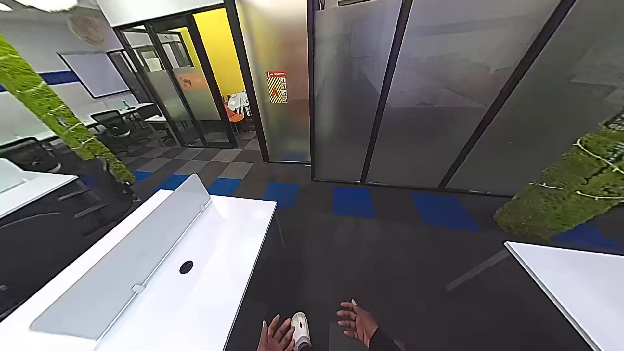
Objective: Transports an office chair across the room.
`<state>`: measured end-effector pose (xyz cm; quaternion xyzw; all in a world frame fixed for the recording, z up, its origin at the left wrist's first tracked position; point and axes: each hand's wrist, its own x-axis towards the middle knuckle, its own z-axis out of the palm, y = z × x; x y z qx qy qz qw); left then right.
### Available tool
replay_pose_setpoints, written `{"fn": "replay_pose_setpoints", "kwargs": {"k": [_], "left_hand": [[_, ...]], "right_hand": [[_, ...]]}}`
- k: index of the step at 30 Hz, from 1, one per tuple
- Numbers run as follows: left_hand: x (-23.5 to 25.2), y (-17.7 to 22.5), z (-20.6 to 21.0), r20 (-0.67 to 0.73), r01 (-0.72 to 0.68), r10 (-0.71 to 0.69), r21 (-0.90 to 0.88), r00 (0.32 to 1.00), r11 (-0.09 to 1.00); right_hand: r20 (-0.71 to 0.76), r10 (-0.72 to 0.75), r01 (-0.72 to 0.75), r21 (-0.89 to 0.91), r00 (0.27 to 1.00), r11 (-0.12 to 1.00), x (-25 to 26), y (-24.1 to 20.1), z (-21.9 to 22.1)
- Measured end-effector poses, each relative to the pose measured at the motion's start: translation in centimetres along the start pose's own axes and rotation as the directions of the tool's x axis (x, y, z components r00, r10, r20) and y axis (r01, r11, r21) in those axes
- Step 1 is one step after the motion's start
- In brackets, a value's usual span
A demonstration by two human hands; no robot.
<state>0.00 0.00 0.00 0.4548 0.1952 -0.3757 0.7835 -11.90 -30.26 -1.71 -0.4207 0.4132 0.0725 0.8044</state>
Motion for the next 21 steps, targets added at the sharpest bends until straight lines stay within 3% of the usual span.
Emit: {"fn": "replay_pose_setpoints", "kwargs": {"k": [3,6,14,21], "left_hand": [[4.5,4.5,4.1,0.101,-0.018,0.044,-0.243,0.994,0.970],[9.2,9.4,8.3,0.171,0.018,0.040,-0.327,0.985,0.945],[21.1,20.5,20.0,0.360,0.117,-0.031,-0.220,0.932,0.969],[32.6,23.0,26.9,0.517,0.044,0.003,-0.079,0.856,0.996]], "right_hand": [[0.047,-0.050,0.041,0.164,0.998,0.986,2.4,-5.5,3.6],[0.026,-0.134,0.124,0.242,0.991,0.962,4.6,-11.3,5.9],[0.008,-0.297,0.273,0.370,0.955,0.888,10.5,-23.7,7.5],[0.071,-0.285,0.246,0.339,0.956,0.908,19.9,-32.3,4.8]]}}
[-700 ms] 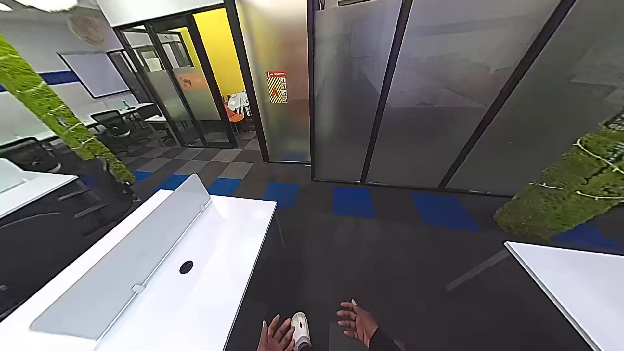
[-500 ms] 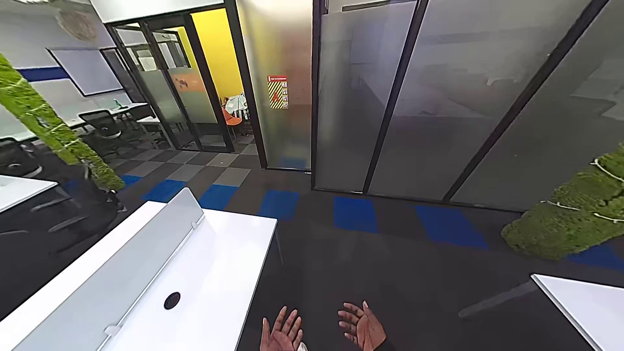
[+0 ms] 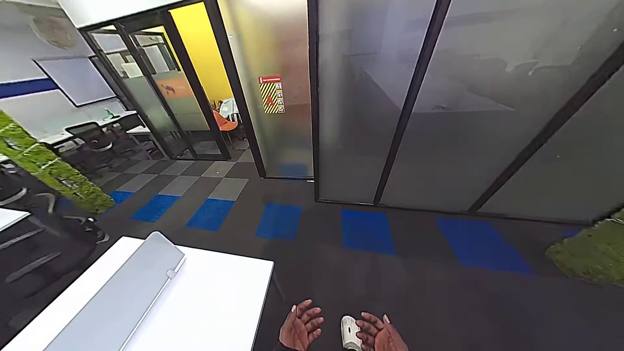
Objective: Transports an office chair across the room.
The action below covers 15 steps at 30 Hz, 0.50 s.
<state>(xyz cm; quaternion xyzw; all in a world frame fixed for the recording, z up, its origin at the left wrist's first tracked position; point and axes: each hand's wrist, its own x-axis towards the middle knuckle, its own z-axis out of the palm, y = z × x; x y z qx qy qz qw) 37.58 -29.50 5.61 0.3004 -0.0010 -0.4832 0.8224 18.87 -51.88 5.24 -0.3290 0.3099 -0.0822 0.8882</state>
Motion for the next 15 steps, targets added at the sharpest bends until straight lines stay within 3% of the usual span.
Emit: {"fn": "replay_pose_setpoints", "kwargs": {"k": [6,9,15], "left_hand": [[10.6,3.4,2.2,-0.276,-0.086,0.086,0.012,0.957,0.996],[15.1,5.0,3.9,-0.233,-0.124,0.123,0.007,0.965,0.992],[22.6,7.2,5.6,-0.203,-0.146,0.145,0.008,0.968,0.989]], "right_hand": [[0.044,0.026,-0.020,-0.144,0.999,0.989,11.0,-9.7,-1.0],[0.110,0.048,-0.031,-0.156,0.993,0.987,16.3,-14.6,-0.4],[0.236,0.107,-0.067,-0.171,0.966,0.983,26.2,-20.3,2.1]]}}
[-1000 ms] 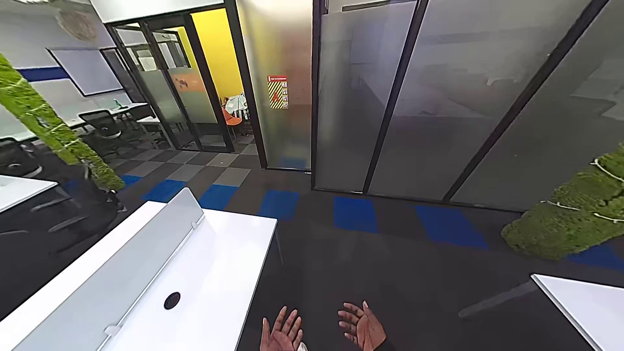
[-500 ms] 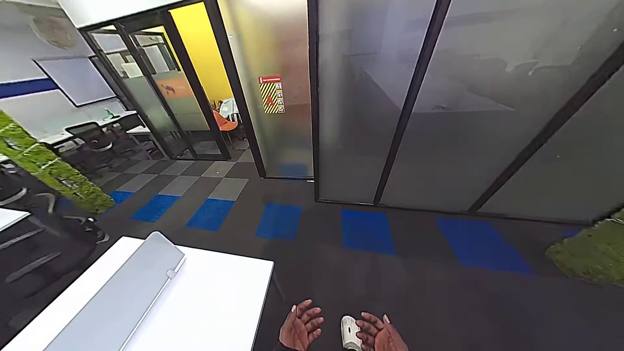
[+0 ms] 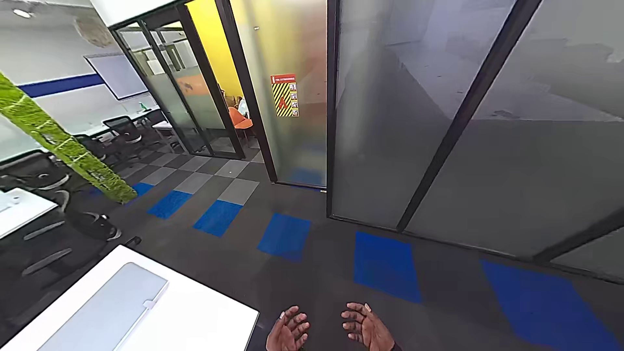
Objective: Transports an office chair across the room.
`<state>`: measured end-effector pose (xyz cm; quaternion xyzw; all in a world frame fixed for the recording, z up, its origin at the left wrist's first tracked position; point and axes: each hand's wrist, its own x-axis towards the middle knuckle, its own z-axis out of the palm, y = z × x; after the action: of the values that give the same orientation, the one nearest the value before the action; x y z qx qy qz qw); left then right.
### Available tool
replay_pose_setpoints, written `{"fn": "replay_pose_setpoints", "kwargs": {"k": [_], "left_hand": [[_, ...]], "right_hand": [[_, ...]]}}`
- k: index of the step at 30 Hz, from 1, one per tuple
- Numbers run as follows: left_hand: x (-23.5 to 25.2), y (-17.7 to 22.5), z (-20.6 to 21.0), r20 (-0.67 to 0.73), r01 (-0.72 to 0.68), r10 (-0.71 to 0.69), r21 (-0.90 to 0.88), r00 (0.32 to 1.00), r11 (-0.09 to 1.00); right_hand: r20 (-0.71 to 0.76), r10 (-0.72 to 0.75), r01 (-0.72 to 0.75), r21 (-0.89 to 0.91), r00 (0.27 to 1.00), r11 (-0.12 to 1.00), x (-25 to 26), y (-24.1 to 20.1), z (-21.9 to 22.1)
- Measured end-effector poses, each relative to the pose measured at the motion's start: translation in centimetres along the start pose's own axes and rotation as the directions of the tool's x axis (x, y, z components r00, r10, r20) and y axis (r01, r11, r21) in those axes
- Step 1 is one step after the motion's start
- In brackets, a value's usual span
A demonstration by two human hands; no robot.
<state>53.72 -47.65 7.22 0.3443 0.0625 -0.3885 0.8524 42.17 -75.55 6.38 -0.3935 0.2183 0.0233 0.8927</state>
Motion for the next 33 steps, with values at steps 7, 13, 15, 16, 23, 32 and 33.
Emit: {"fn": "replay_pose_setpoints", "kwargs": {"k": [7,13,15,16,23,32,33], "left_hand": [[12.0,6.2,-0.9,-0.025,-0.149,0.328,0.855,0.944,0.496],[23.1,15.5,-5.1,0.149,-0.156,0.271,0.988,0.951,0.006],[25.5,18.1,-4.9,0.174,-0.180,0.243,0.984,0.954,0.000],[26.8,19.4,-4.7,0.190,-0.199,0.230,0.980,0.954,0.016],[33.1,26.5,-5.2,0.170,-0.206,0.261,0.971,0.950,0.119],[38.4,35.9,-11.4,-0.082,0.006,0.462,0.987,0.883,0.164],[39.3,37.1,-11.9,-0.117,0.042,0.464,0.985,0.878,0.169]], "right_hand": [[-0.011,-0.123,0.118,-0.222,0.992,0.968,13.3,-4.3,1.7],[-0.055,-0.277,0.205,-0.540,0.959,0.816,25.8,-10.2,5.3],[-0.006,-0.365,0.278,-0.638,0.931,0.718,29.7,-11.3,6.9],[0.052,-0.406,0.322,-0.703,0.912,0.634,31.9,-11.8,7.7],[0.336,-0.422,0.474,-0.835,0.842,0.279,45.2,-13.1,13.7],[0.597,-0.036,0.597,-0.802,0.801,-0.007,63.0,-16.0,21.0],[0.610,-0.004,0.609,-0.792,0.793,-0.034,65.1,-16.4,21.7]]}}
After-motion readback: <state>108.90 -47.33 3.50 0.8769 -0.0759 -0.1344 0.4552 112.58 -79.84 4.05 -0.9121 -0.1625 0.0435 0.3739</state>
